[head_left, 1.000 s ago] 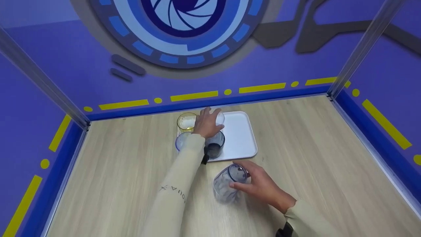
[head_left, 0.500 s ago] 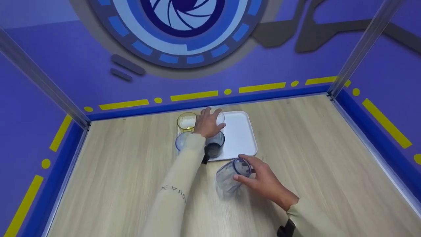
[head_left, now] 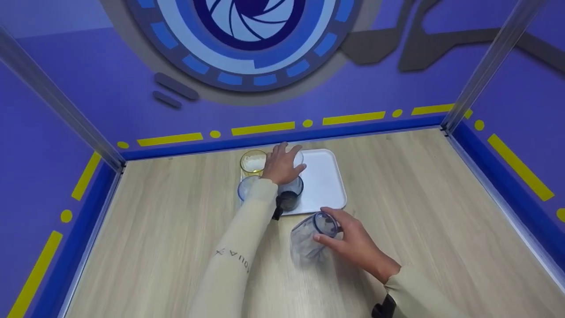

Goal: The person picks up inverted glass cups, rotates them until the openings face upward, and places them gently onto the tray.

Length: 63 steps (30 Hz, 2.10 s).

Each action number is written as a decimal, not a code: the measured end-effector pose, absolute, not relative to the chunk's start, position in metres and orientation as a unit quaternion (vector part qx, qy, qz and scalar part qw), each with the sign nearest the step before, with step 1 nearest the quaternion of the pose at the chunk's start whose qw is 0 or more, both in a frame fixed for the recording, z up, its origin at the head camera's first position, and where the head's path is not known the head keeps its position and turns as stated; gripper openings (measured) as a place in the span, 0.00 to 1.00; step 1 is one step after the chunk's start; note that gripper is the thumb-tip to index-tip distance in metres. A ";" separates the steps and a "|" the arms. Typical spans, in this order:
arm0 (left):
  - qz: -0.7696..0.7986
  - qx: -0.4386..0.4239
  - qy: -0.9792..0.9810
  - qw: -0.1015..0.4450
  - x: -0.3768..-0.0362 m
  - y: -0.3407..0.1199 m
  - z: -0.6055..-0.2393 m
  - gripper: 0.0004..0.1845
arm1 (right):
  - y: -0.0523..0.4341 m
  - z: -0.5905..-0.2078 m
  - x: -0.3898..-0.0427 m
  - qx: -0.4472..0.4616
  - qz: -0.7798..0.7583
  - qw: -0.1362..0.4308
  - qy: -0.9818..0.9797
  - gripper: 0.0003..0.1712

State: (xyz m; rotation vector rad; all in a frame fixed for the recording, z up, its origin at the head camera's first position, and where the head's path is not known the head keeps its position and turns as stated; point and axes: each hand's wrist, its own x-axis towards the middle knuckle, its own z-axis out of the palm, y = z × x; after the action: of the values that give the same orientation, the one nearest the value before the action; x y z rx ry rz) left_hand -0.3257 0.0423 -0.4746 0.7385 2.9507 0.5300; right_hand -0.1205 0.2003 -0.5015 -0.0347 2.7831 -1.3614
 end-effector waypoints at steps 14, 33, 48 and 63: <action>0.177 0.246 0.953 0.032 -0.317 0.046 -0.462 0.32 | 0.200 -0.502 -0.119 -0.017 -0.436 0.001 0.900 0.39; 0.176 0.252 0.951 0.036 -0.307 0.047 -0.453 0.36 | 0.204 -0.501 -0.119 -0.003 -0.436 -0.051 0.898 0.40; 0.193 0.271 0.942 0.034 -0.295 0.033 -0.453 0.36 | 0.212 -0.498 -0.121 0.026 -0.466 -0.081 0.881 0.39; 0.193 0.296 0.935 0.025 -0.279 0.024 -0.453 0.34 | 0.224 -0.489 -0.128 0.053 -0.495 -0.096 0.862 0.39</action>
State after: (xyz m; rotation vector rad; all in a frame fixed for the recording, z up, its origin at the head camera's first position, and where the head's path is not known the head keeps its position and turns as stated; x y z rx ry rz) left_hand -0.2792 0.0240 -0.4531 0.9148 2.8912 0.5980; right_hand -0.1285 0.2243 -0.4891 0.1758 2.8868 -1.6578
